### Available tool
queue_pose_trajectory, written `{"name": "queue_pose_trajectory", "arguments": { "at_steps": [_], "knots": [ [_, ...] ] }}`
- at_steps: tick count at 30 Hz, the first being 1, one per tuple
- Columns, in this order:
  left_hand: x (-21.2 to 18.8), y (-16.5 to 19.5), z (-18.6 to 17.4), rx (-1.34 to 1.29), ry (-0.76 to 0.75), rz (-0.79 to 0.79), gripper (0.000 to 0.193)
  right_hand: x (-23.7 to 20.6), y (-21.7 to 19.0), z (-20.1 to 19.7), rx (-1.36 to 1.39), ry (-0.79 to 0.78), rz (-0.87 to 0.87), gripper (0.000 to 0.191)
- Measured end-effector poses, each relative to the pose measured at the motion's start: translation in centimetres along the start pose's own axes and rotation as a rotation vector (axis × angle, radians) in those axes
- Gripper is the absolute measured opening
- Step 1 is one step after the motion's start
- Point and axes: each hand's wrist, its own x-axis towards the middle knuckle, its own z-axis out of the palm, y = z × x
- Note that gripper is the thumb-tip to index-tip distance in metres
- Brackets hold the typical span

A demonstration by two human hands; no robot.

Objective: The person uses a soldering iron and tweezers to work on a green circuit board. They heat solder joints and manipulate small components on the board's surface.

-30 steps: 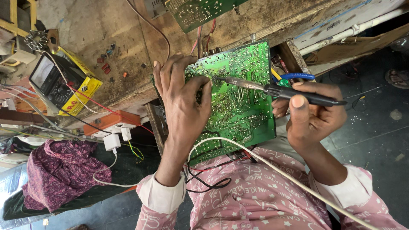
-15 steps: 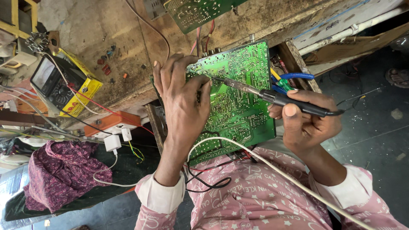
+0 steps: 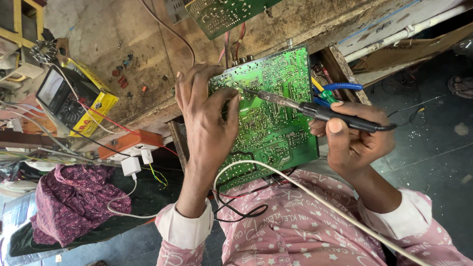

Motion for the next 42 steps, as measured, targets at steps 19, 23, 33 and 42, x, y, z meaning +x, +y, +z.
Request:
{"name": "queue_pose_trajectory", "arguments": {
  "at_steps": [19, 23, 33, 42],
  "knots": [
    [0.1, -0.2, -0.2, 0.043, -0.057, 0.037, 0.009, 0.2, 0.2, 0.0, 0.082, 0.029, 0.034, 0.035],
    [0.2, -0.2, 0.1, 0.047, -0.055, 0.04, 0.008, 0.3, 0.2, 0.1, 0.086, 0.03, 0.043, 0.036],
    [0.6, -0.3, -0.2, 0.046, -0.075, 0.078, 0.008, 1.4, 0.9, 0.6, 0.244, 0.105, 0.059, 0.031],
    [0.8, -0.2, -0.3, 0.041, -0.083, 0.078, 0.008, 1.7, 0.8, 0.5, 0.266, 0.108, 0.076, 0.032]
  ]
}}
